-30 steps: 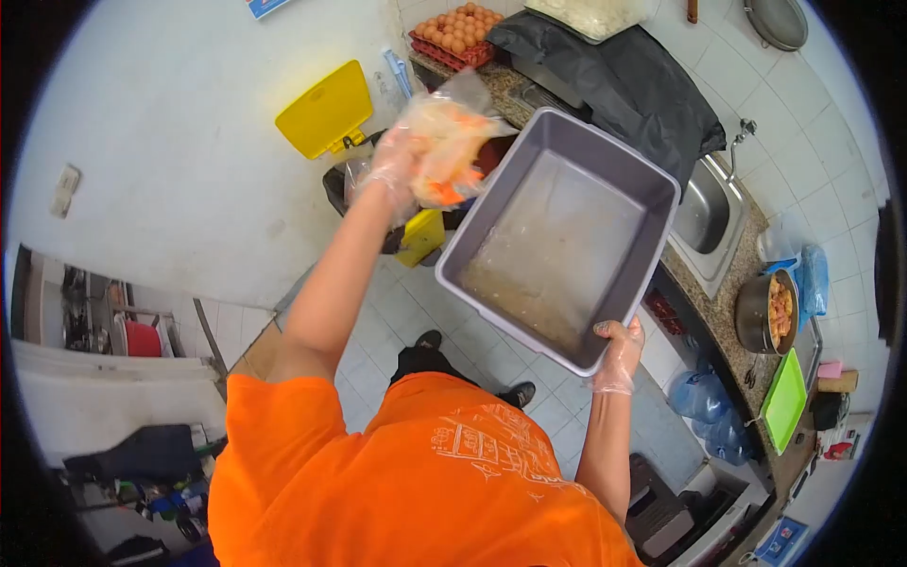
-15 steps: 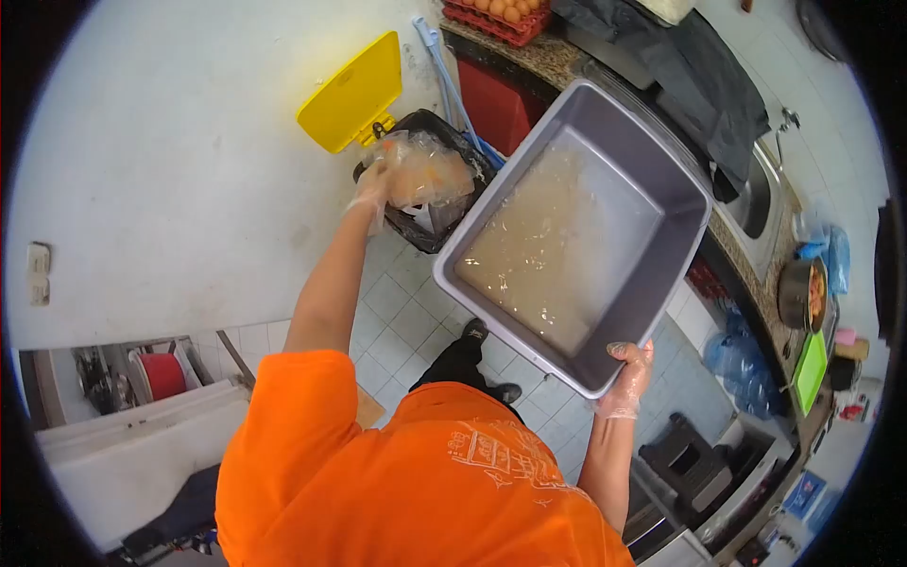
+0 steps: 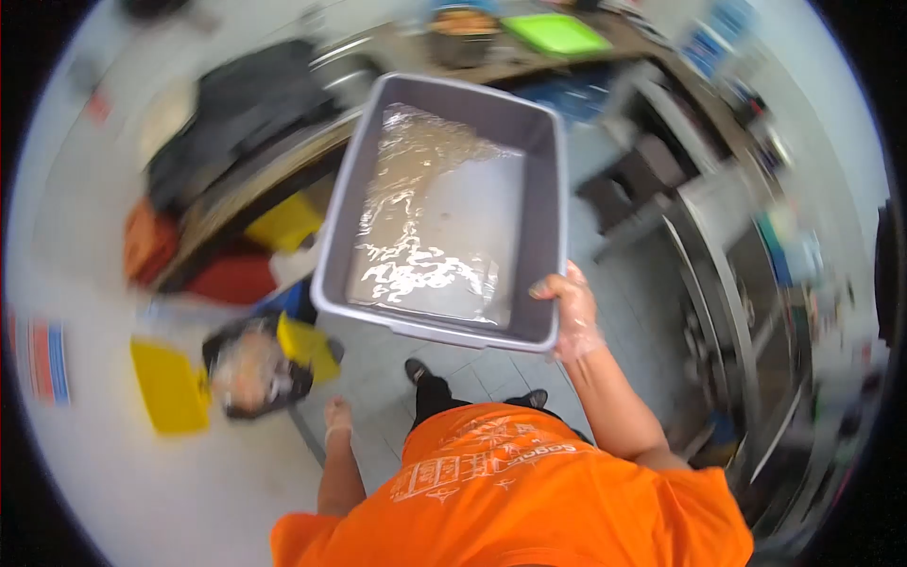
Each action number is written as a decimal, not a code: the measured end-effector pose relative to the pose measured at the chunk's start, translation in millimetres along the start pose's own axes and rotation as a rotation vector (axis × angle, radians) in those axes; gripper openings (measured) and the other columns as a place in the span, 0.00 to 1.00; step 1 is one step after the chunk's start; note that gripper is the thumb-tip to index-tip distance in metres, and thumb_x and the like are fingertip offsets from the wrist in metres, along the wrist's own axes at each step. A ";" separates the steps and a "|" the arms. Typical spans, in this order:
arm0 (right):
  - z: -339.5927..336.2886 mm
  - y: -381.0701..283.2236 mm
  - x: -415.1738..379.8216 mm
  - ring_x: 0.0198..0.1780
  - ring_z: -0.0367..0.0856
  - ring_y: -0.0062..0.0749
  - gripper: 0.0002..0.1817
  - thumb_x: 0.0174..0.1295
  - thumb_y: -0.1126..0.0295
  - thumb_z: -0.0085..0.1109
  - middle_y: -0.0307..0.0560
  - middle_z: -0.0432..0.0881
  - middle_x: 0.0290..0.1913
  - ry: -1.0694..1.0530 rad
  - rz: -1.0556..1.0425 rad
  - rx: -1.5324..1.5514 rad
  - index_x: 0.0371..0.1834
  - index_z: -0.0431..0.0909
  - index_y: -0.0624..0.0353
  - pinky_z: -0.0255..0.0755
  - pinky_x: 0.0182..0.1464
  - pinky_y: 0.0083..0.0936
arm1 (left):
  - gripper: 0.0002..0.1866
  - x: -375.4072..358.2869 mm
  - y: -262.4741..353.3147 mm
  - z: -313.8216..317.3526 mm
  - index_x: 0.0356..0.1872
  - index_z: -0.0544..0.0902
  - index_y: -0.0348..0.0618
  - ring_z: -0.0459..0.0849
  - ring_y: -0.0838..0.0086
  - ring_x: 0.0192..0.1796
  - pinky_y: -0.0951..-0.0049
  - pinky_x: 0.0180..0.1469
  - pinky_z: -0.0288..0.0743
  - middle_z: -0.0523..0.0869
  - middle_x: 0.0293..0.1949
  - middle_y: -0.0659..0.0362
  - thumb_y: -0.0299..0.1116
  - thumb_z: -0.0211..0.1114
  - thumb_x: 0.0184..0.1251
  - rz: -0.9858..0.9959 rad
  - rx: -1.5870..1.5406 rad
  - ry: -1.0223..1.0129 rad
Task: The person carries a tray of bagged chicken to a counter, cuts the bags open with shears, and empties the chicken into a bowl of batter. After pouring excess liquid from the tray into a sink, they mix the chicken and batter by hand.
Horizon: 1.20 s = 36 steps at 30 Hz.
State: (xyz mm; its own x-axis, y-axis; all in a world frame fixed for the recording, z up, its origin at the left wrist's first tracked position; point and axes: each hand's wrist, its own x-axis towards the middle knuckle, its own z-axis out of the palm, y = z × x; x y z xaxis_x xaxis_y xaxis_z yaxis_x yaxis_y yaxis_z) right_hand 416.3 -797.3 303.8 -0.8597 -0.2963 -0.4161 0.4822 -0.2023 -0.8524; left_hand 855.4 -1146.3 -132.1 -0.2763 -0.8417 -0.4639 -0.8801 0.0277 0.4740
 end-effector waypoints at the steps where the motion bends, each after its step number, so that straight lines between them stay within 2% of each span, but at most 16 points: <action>1: -45.8 4.0 0.3 0.41 0.77 0.28 0.23 0.48 0.78 0.57 0.38 0.78 0.35 0.051 -0.043 0.124 0.51 0.77 0.60 0.75 0.49 0.27 | 0.18 3.0 14.8 15.1 0.57 0.86 0.41 0.88 0.53 0.49 0.56 0.54 0.80 0.90 0.49 0.47 0.34 0.63 0.70 0.105 -0.117 0.010; 2: -82.4 -18.3 -11.5 0.41 0.77 0.30 0.22 0.47 0.80 0.57 0.41 0.78 0.36 0.092 -0.085 0.075 0.49 0.77 0.63 0.75 0.47 0.29 | 0.18 0.7 34.3 29.0 0.58 0.86 0.43 0.88 0.58 0.46 0.58 0.51 0.81 0.90 0.47 0.50 0.34 0.64 0.70 0.212 -0.233 0.008; 4: -158.5 -43.4 -26.9 0.37 0.75 0.30 0.20 0.45 0.81 0.57 0.41 0.76 0.35 0.174 -0.149 0.120 0.46 0.78 0.64 0.74 0.43 0.29 | 0.18 -81.2 154.4 8.4 0.61 0.84 0.44 0.84 0.68 0.41 0.65 0.45 0.79 0.87 0.42 0.57 0.31 0.65 0.72 0.082 -0.264 -0.087; 6: -201.1 -71.8 -31.6 0.34 0.76 0.32 0.19 0.44 0.83 0.58 0.43 0.78 0.34 0.289 -0.195 0.221 0.45 0.79 0.65 0.75 0.40 0.30 | 0.20 -40.5 170.1 22.7 0.64 0.79 0.44 0.81 0.71 0.38 0.67 0.39 0.77 0.84 0.40 0.59 0.31 0.64 0.73 0.118 -0.337 -0.132; 8: -291.5 -84.2 -55.0 0.33 0.78 0.34 0.19 0.44 0.84 0.58 0.46 0.79 0.35 0.378 -0.258 0.251 0.44 0.79 0.66 0.76 0.38 0.32 | 0.21 -75.1 200.6 45.1 0.65 0.77 0.43 0.81 0.71 0.40 0.65 0.37 0.76 0.84 0.41 0.58 0.28 0.64 0.72 0.093 -0.473 -0.157; 11: -417.5 -117.6 -84.2 0.31 0.81 0.38 0.19 0.42 0.86 0.59 0.48 0.80 0.34 0.524 -0.317 0.322 0.42 0.79 0.67 0.79 0.35 0.37 | 0.23 -86.0 213.3 112.4 0.66 0.76 0.45 0.82 0.68 0.38 0.64 0.34 0.75 0.83 0.42 0.57 0.26 0.65 0.70 0.282 -0.453 -0.127; 14: -505.0 -138.7 -107.9 0.33 0.78 0.35 0.20 0.42 0.84 0.57 0.45 0.77 0.34 0.701 -0.367 0.287 0.43 0.78 0.63 0.78 0.39 0.35 | 0.25 -136.5 252.3 135.2 0.66 0.75 0.46 0.83 0.66 0.37 0.62 0.32 0.74 0.84 0.42 0.55 0.23 0.65 0.69 0.017 -0.224 -0.166; 18: -645.9 -164.3 -151.2 0.41 0.77 0.38 0.27 0.37 0.82 0.59 0.45 0.76 0.38 1.041 -0.403 0.300 0.48 0.75 0.62 0.77 0.46 0.37 | 0.26 -201.0 304.8 184.0 0.68 0.73 0.48 0.86 0.62 0.38 0.58 0.30 0.76 0.85 0.44 0.52 0.23 0.64 0.68 0.092 0.116 -0.382; 22: -791.1 -186.9 -212.9 0.39 0.74 0.38 0.21 0.35 0.79 0.59 0.43 0.75 0.36 1.303 -0.371 0.146 0.40 0.77 0.60 0.72 0.46 0.35 | 0.28 -236.4 360.7 235.9 0.69 0.73 0.49 0.87 0.61 0.39 0.57 0.29 0.77 0.86 0.45 0.50 0.23 0.64 0.68 0.159 0.345 -0.548; 24: -845.2 -200.0 -241.7 0.51 0.74 0.42 0.17 0.35 0.77 0.63 0.50 0.77 0.43 1.435 -0.362 0.197 0.34 0.77 0.60 0.68 0.55 0.39 | 0.27 -241.2 396.4 264.2 0.68 0.73 0.48 0.87 0.62 0.38 0.59 0.29 0.78 0.87 0.45 0.50 0.23 0.64 0.68 0.192 0.392 -0.599; 28: -929.8 -226.9 -294.4 0.44 0.74 0.40 0.15 0.36 0.76 0.63 0.48 0.77 0.39 1.625 -0.265 0.027 0.33 0.77 0.61 0.67 0.49 0.39 | 0.24 -234.3 469.9 349.6 0.66 0.75 0.45 0.86 0.67 0.35 0.64 0.29 0.78 0.88 0.42 0.52 0.25 0.64 0.69 0.245 0.394 -0.569; 30: -996.5 -217.8 -312.1 0.42 0.73 0.39 0.15 0.37 0.76 0.63 0.47 0.76 0.37 1.706 -0.196 -0.053 0.32 0.76 0.61 0.67 0.46 0.40 | 0.21 -239.4 516.6 400.6 0.64 0.76 0.42 0.86 0.69 0.33 0.66 0.29 0.78 0.88 0.40 0.53 0.27 0.64 0.71 0.310 0.331 -0.679; 31: -1011.9 -212.9 -314.1 0.30 0.71 0.33 0.08 0.39 0.75 0.63 0.41 0.73 0.26 1.750 -0.342 -0.086 0.26 0.78 0.62 0.65 0.37 0.32 | 0.19 -244.4 543.2 426.4 0.62 0.76 0.41 0.86 0.70 0.32 0.67 0.28 0.78 0.89 0.39 0.53 0.28 0.63 0.73 0.347 0.287 -0.760; 32: -1021.5 -214.0 -318.0 0.30 0.72 0.32 0.08 0.40 0.75 0.63 0.41 0.74 0.26 1.758 -0.322 -0.080 0.26 0.78 0.62 0.66 0.37 0.30 | 0.17 -249.0 569.7 447.3 0.61 0.77 0.39 0.86 0.71 0.32 0.68 0.28 0.78 0.89 0.38 0.53 0.30 0.62 0.74 0.379 0.245 -0.836; 34: -1040.7 -222.7 -326.0 0.29 0.74 0.30 0.07 0.42 0.76 0.63 0.41 0.76 0.24 1.760 -0.271 -0.077 0.27 0.78 0.61 0.66 0.36 0.28 | 0.15 -276.5 628.9 496.3 0.56 0.79 0.38 0.85 0.74 0.31 0.70 0.27 0.77 0.89 0.35 0.56 0.37 0.61 0.78 0.721 0.383 -0.952; 36: -1131.0 -197.6 -361.1 0.29 0.76 0.28 0.06 0.44 0.77 0.61 0.41 0.77 0.24 1.806 -0.332 -0.150 0.27 0.78 0.60 0.68 0.36 0.26 | 0.18 -362.6 717.7 537.0 0.47 0.83 0.39 0.82 0.77 0.28 0.72 0.31 0.78 0.89 0.31 0.58 0.46 0.62 0.81 0.895 0.405 -1.070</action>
State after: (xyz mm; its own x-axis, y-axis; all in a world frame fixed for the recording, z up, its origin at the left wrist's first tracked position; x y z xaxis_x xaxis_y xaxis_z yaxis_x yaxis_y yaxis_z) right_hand 441.0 405.3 264.1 -0.0653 0.9967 0.0487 0.3453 0.0684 -0.9360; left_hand 116.6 -531.7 -25.6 -0.7716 0.3309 -0.5434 -0.2587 0.6171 0.7431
